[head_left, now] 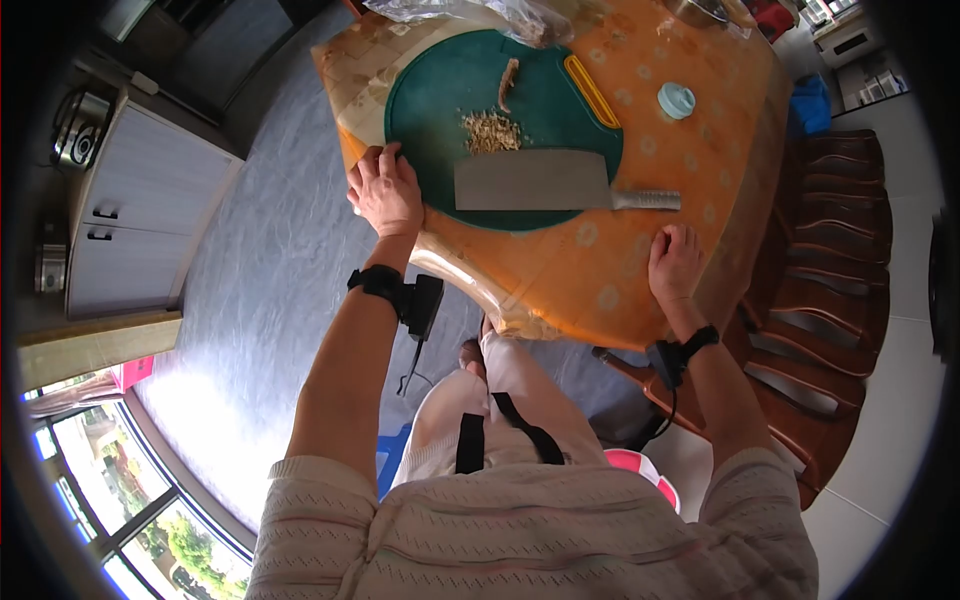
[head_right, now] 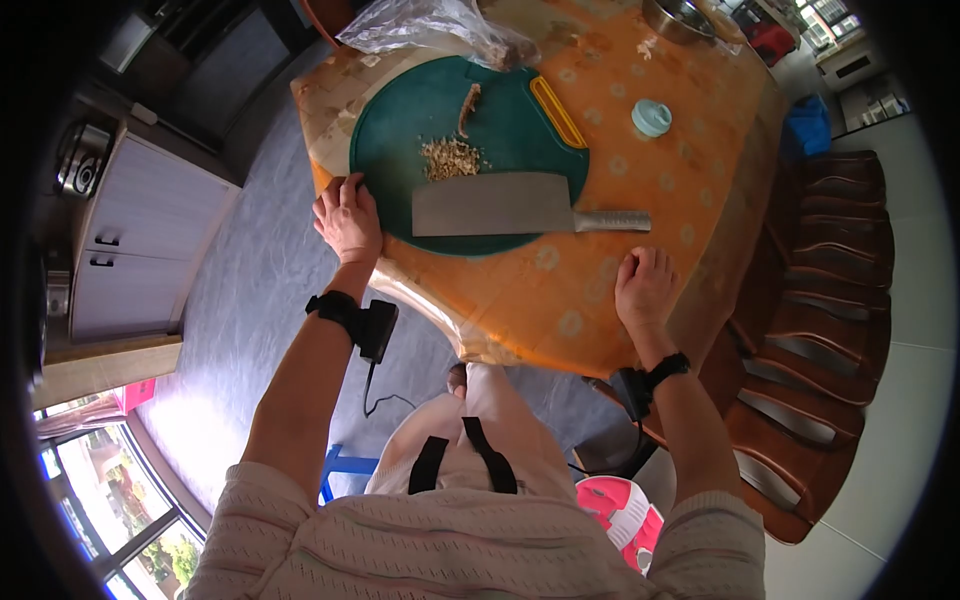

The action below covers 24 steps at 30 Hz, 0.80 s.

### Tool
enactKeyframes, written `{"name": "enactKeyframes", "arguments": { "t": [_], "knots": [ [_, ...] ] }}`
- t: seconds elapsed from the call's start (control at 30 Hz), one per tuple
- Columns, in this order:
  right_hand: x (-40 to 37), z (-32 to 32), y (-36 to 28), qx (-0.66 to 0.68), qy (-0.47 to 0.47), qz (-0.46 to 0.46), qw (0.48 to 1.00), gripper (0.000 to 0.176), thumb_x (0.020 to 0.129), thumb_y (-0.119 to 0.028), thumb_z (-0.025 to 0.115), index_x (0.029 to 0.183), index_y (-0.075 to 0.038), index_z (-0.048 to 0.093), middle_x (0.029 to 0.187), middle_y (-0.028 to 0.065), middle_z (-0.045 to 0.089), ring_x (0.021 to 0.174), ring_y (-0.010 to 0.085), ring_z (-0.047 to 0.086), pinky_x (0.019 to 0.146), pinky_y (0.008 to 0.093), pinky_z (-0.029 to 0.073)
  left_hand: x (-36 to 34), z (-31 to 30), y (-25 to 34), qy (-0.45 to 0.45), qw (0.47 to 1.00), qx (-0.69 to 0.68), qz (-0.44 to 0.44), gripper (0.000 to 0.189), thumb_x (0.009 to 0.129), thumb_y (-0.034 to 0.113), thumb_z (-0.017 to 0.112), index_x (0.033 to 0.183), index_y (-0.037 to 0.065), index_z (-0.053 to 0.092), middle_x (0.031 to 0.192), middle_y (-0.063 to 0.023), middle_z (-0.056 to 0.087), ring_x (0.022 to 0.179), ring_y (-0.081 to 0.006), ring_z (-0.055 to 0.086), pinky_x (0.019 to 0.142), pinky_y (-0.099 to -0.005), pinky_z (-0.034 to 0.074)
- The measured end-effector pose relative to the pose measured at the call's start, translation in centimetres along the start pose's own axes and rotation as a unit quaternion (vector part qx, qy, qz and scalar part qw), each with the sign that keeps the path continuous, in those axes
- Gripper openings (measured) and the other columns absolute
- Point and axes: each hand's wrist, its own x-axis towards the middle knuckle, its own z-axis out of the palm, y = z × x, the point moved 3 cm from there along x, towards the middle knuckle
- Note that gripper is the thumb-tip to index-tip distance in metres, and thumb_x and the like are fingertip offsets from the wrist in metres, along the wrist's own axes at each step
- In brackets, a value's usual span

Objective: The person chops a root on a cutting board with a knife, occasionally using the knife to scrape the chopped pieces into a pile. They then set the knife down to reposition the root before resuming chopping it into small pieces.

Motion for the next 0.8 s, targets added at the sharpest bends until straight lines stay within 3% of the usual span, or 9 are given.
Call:
{"name": "enactKeyframes", "arguments": {
  "t": [0.43,0.6,0.63,0.8],
  "knots": [
    [-0.2,0.0,-0.1,0.022,-0.009,0.005,1.0,0.009,0.085,-0.016,0.057,0.092,-0.014,0.051,0.089,0.0043,0.055,0.091,0.0268,0.054,0.075,0.0408,0.039,0.1,0.0,-0.2,-0.01,0.999,-0.007,0.032,0.024,0.084,0.02,0.059,0.107,0.023,0.064,0.115,0.0025,0.055,0.112,-0.0258,0.047,0.091,-0.0436,0.037],
    [0.0,0.0,0.4,0.057,-0.033,0.006,0.998,0.01,0.083,-0.014,0.058,0.091,-0.013,0.051,0.087,0.0046,0.054,0.089,0.0271,0.054,0.075,0.0415,0.038,1.8,-1.1,-0.9,-0.12,0.99,-0.064,0.028,0.023,0.08,0.022,0.063,0.103,0.019,0.065,0.114,0.0001,0.055,0.111,-0.0272,0.047,0.092,-0.044,0.039],
    [0.1,-0.2,0.3,0.06,-0.033,0.003,0.998,0.01,0.083,-0.014,0.058,0.091,-0.013,0.051,0.086,0.0051,0.054,0.088,0.0277,0.054,0.074,0.0416,0.038,3.0,-1.6,-1.1,-0.144,0.986,-0.057,0.065,0.021,0.079,0.021,0.067,0.099,0.014,0.068,0.108,-0.0065,0.061,0.1,-0.0299,0.055,0.087,-0.0397,0.045],
    [0.2,-0.5,0.3,0.058,-0.028,-0.006,0.998,0.011,0.082,-0.012,0.058,0.09,-0.013,0.051,0.084,0.0065,0.054,0.085,0.0295,0.054,0.074,0.0416,0.038,9.8,-0.6,3.3,-0.235,0.963,-0.093,0.097,0.019,0.078,0.02,0.067,0.093,0.01,0.07,0.088,-0.0106,0.067,0.082,-0.0257,0.065,0.075,-0.0362,0.051]
  ]
}}
